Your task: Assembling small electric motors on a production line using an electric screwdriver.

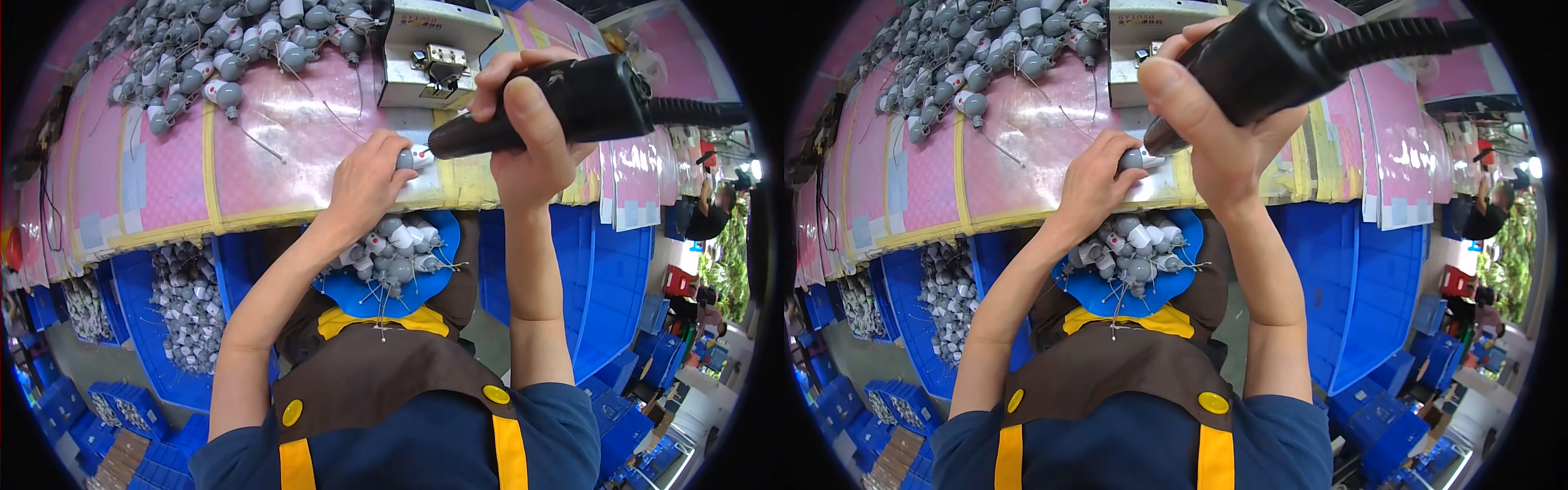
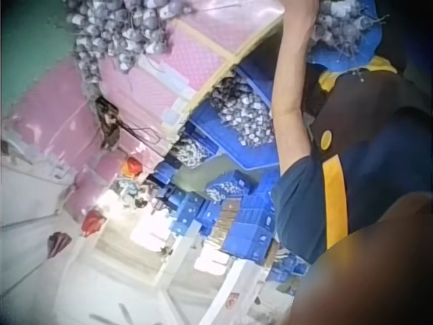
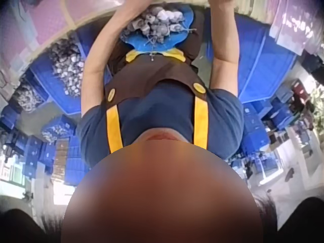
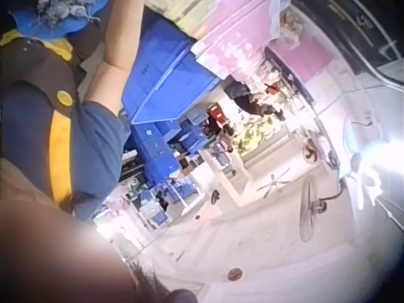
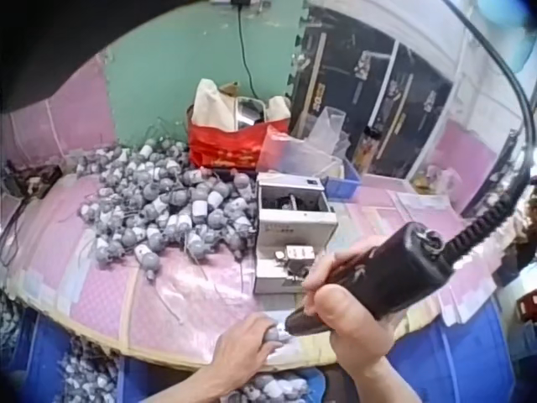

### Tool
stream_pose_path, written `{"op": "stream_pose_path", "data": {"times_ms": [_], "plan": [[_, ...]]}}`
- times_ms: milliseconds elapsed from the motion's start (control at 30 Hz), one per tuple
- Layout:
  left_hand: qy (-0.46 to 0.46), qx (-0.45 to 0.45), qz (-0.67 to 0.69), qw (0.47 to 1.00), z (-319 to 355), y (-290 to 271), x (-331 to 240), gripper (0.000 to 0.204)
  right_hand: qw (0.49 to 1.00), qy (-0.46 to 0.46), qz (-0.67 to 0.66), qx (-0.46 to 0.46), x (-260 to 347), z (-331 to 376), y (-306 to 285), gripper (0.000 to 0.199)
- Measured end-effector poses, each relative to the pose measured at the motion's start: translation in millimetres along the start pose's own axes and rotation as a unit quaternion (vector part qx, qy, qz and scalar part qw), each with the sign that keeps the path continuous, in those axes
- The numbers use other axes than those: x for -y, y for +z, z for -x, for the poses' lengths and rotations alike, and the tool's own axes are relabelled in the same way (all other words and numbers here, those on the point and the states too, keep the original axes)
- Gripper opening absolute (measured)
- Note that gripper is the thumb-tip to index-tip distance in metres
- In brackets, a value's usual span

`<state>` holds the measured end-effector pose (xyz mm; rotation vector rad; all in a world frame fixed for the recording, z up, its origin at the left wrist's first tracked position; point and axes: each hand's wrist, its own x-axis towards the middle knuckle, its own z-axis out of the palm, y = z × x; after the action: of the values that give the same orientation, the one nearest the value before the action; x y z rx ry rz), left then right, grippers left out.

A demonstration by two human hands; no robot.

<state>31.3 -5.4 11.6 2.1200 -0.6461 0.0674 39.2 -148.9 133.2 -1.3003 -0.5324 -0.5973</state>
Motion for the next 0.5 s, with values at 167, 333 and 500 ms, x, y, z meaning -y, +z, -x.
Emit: {"op": "stream_pose_path", "data": {"times_ms": [167,333,500], "plan": [[0.003,-0.005,-0.005,1.000,1.5,1.6,-1.0,0.032,0.998,0.032,0.050,-0.012,-12.3,10.5,-1.3,0.022],[0.005,-0.014,0.002,1.000,2.4,4.6,1.0,0.033,0.996,0.063,0.065,-0.002,-24.7,17.7,1.0,0.022],[0.015,-0.026,0.011,0.999,1.3,7.6,3.5,0.034,0.994,0.074,0.044,0.062,-32.8,19.5,-11.3,0.032]]}}
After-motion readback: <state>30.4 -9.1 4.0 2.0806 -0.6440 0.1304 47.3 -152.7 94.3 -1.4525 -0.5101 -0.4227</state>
